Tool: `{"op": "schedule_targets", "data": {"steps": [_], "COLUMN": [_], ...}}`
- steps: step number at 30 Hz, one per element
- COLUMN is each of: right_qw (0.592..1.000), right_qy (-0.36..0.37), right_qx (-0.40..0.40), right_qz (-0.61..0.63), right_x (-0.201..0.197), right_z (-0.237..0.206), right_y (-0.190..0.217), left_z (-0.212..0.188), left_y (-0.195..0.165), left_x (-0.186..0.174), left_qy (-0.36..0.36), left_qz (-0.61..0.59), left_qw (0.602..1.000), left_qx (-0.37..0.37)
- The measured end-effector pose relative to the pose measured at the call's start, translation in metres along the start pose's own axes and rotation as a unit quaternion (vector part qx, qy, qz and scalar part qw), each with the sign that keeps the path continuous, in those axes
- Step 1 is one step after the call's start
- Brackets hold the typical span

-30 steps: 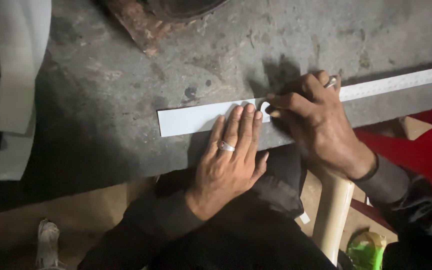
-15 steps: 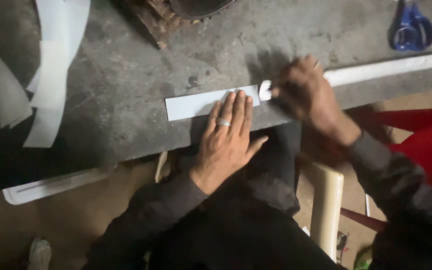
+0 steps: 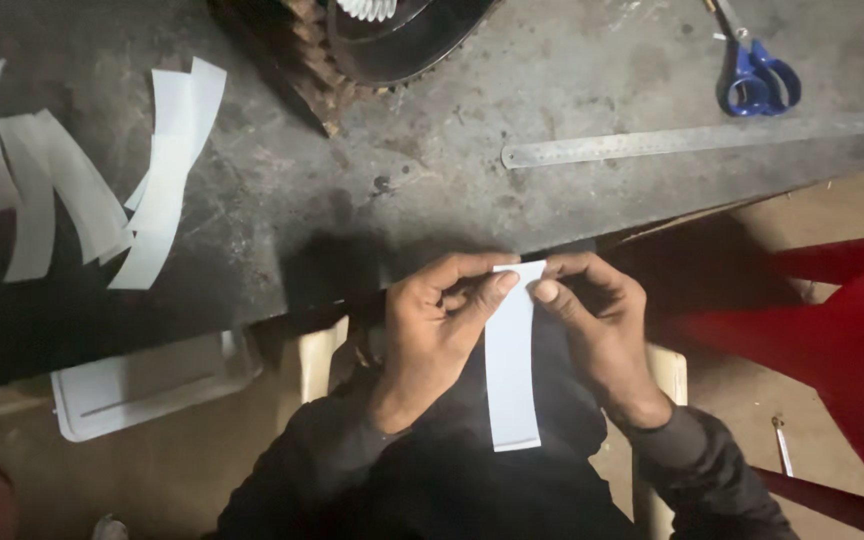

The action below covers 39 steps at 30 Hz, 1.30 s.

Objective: The person cuts a white sheet into narrow strips using scissors, then folds each strip and inserts it into the slots of a large rusty gear-like component on the table. The process is repeated for several strips.

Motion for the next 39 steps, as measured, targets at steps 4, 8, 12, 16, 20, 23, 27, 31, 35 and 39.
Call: {"op": "schedule_targets", "data": {"steps": [4, 8, 12, 16, 20, 23, 27, 31, 35, 39], "right_qw": [0.993, 0.983, 0.988, 0.992, 0.995, 0.945, 0.860, 0.830, 0.878, 0.884], "right_qy": [-0.037, -0.042, -0.047, -0.051, -0.083, -0.149, -0.146, -0.100, -0.106, -0.080], "right_qx": [-0.035, 0.024, 0.040, 0.039, -0.042, -0.234, -0.406, -0.455, -0.405, -0.397], "right_qz": [0.104, 0.177, 0.140, 0.113, 0.033, -0.172, -0.273, -0.305, -0.235, -0.235], "right_x": [0.009, 0.011, 0.012, 0.013, 0.015, 0.018, 0.024, 0.026, 0.028, 0.029], "right_z": [-0.003, -0.005, -0.004, -0.006, -0.009, -0.012, -0.019, -0.021, -0.015, -0.008], "right_y": [-0.006, -0.007, -0.006, -0.007, -0.001, 0.014, 0.032, 0.037, 0.031, 0.028], "left_z": [0.003, 0.000, -0.003, -0.005, -0.008, -0.008, -0.007, -0.001, 0.002, 0.000], "left_y": [-0.001, 0.002, 0.005, 0.007, 0.003, -0.005, -0.009, -0.010, -0.005, 0.006], "left_x": [0.005, 0.003, 0.000, -0.003, -0.003, 0.004, 0.009, -0.001, -0.013, -0.019], "left_qy": [0.007, 0.005, -0.011, 0.022, 0.008, -0.004, 0.018, 0.106, 0.134, 0.106], "left_qz": [0.013, 0.010, 0.062, 0.041, 0.072, 0.200, 0.170, 0.066, 0.084, 0.083], "left_qw": [1.000, 0.999, 0.998, 0.999, 0.996, 0.956, 0.964, 0.975, 0.965, 0.971], "left_qx": [-0.014, -0.038, -0.021, -0.012, 0.059, 0.213, 0.206, 0.184, 0.208, 0.197]}}
Point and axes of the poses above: each hand's wrist, its own z-axis towards the middle knuckle, its own x-axis out of the palm, y = z × x, the point moved 2 cm from there along z, towards the middle knuckle, and after that the axes turned 4 degrees about -z, right-handed, at the moved point
